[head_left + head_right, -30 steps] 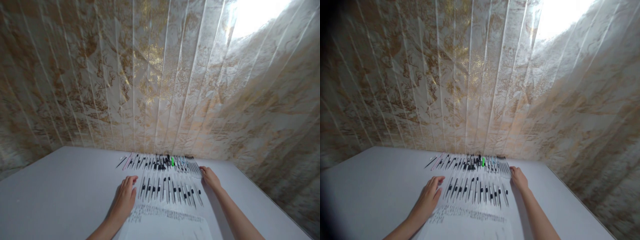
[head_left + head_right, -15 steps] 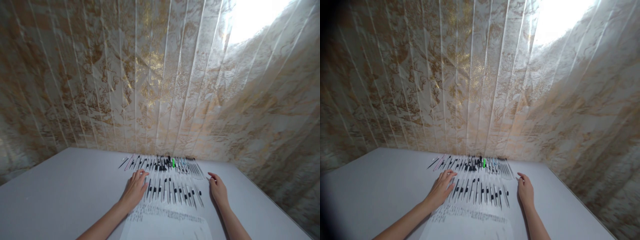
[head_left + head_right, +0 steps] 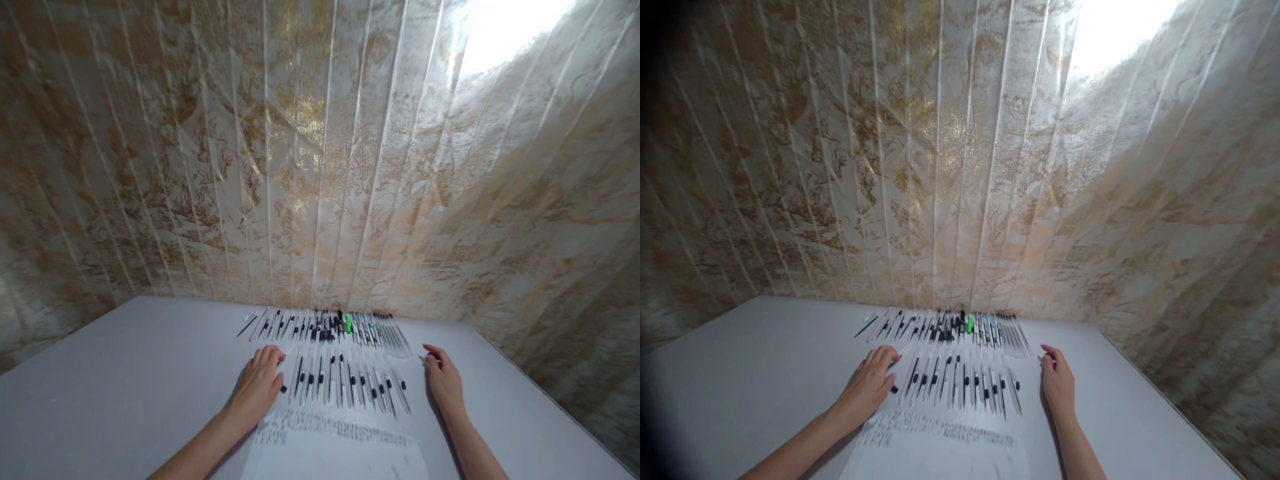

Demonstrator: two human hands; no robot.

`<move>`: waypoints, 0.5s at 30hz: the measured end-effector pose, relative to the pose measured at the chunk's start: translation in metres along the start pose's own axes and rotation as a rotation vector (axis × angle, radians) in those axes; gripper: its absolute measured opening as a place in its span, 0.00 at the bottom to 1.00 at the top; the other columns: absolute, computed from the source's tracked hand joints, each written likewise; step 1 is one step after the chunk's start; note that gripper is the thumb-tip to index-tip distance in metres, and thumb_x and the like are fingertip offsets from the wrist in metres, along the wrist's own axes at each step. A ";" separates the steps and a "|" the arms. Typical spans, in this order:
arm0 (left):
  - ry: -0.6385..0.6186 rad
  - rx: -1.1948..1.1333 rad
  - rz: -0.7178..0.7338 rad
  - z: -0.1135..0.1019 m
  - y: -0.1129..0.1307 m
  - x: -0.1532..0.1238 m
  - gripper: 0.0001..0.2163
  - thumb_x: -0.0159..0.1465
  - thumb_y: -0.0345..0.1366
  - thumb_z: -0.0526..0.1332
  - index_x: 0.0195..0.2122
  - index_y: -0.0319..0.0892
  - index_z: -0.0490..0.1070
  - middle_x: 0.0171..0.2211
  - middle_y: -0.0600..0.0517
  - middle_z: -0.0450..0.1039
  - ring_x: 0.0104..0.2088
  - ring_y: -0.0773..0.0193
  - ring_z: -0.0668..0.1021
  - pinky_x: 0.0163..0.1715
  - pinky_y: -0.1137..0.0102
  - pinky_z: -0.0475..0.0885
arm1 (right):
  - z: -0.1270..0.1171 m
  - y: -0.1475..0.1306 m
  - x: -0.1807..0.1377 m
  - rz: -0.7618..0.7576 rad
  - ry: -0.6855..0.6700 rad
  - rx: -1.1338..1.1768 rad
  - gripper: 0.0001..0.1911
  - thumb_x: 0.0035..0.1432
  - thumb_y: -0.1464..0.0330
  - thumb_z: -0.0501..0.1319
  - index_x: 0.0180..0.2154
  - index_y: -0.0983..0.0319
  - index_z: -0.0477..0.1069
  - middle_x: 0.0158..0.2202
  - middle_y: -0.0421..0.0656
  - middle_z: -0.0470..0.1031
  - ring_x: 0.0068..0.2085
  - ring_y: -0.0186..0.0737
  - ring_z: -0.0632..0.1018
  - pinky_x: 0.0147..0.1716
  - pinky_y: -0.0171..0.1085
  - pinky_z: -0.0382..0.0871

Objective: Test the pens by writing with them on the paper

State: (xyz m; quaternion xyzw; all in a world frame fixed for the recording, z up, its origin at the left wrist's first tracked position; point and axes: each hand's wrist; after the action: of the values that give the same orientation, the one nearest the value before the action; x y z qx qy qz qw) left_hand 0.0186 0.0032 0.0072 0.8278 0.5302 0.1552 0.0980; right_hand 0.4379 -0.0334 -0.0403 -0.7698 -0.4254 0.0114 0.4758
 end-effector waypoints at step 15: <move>-0.039 0.305 -0.014 -0.010 0.001 -0.008 0.14 0.69 0.30 0.48 0.49 0.36 0.69 0.45 0.42 0.71 0.46 0.52 0.72 0.46 0.60 0.66 | -0.001 -0.002 -0.001 0.012 -0.012 0.041 0.24 0.49 0.58 0.48 0.40 0.64 0.73 0.32 0.49 0.77 0.35 0.50 0.76 0.35 0.42 0.67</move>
State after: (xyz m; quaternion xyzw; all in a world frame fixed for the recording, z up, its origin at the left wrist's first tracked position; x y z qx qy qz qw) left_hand 0.0126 -0.0040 0.0155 0.8321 0.5515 0.0562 -0.0177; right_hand 0.4365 -0.0341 -0.0384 -0.7622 -0.4232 0.0278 0.4890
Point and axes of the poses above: each hand's wrist, its own x-axis towards the middle knuckle, its own z-axis out of the palm, y = z × x
